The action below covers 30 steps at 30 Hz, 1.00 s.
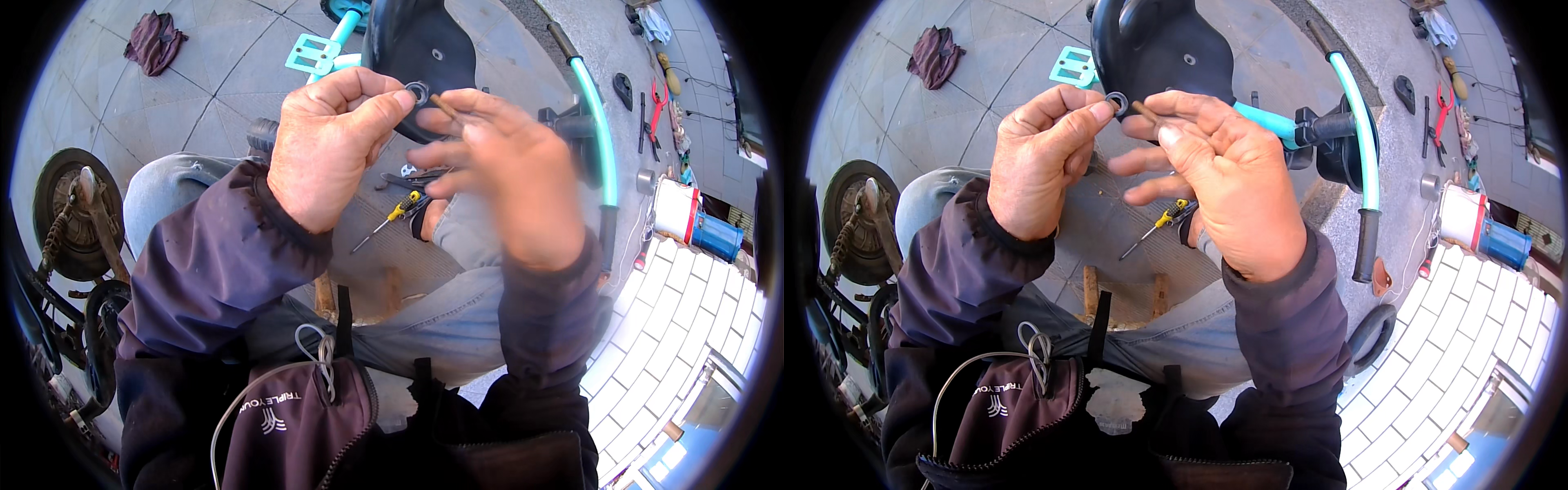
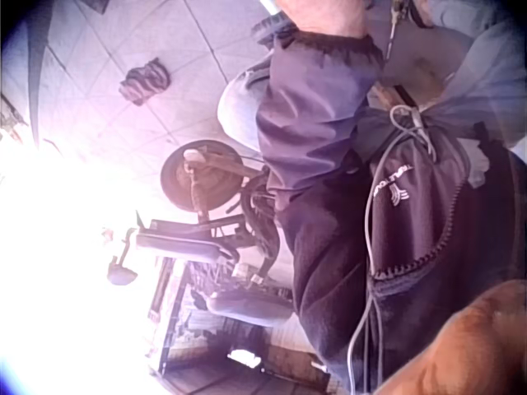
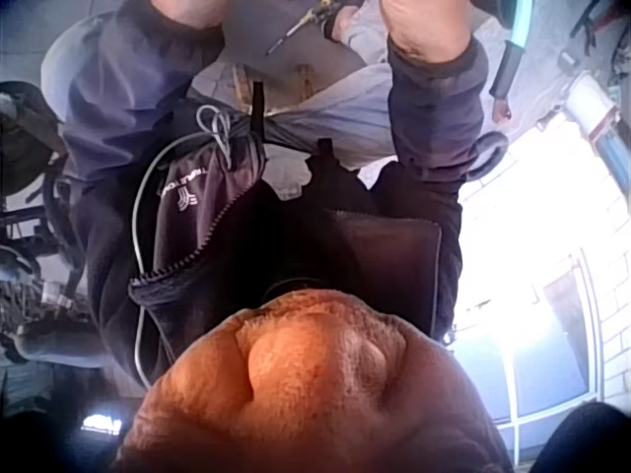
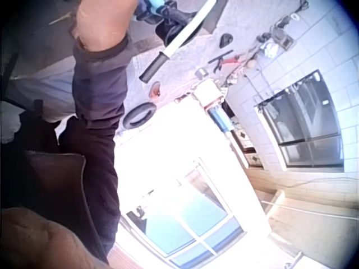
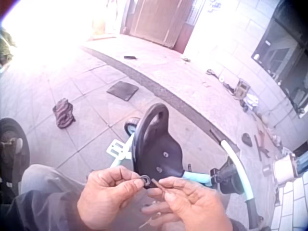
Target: The person is repairing a child's tricycle while sitting on the floor. They use a screwdriver to remove and reinsert screws into the black plastic seat, then wipe the seat surface with a purple cloth.
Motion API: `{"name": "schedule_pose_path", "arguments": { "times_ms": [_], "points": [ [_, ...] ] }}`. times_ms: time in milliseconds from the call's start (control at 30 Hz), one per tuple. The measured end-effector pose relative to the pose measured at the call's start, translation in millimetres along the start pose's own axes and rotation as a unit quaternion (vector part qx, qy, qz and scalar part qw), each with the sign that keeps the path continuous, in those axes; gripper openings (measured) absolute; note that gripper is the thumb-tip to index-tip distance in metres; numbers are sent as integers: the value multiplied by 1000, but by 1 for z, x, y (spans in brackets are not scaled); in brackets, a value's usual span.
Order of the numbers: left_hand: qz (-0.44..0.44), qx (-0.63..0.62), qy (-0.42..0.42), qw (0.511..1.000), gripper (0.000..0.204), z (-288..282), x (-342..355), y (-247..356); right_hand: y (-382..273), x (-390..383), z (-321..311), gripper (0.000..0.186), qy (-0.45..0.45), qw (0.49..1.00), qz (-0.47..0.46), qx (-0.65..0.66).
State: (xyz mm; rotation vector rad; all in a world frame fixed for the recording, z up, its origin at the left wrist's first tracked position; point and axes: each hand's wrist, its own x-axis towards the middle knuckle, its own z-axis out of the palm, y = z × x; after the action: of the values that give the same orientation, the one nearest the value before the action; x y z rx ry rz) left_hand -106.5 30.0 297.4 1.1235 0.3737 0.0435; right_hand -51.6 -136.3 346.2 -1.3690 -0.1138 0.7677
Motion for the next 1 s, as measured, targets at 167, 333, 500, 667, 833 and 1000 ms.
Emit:
{"name": "schedule_pose_path", "arguments": {
  "times_ms": [167,333,500,667,833,1000],
  "points": [
    [19,29,6,999,14,0,-1,-1,-3,-2,5,23,63,993,-24,-92],
    [5,42,20,999,13,0,-1,0,-6,-5,7,19,67,992,-28,-101],
    [27,56,7,998,12,1,-2,-5,1,-3,5,18,65,992,-33,-107],
    [48,109,10,993,12,3,-3,-9,1,-3,6,16,84,986,-34,-140],
    [27,112,5,993,14,3,-4,-11,3,-2,11,16,103,983,-52,-144],
    [2,86,-2,996,17,5,-6,-13,8,-2,12,17,99,980,-70,-160]
  ]
}}
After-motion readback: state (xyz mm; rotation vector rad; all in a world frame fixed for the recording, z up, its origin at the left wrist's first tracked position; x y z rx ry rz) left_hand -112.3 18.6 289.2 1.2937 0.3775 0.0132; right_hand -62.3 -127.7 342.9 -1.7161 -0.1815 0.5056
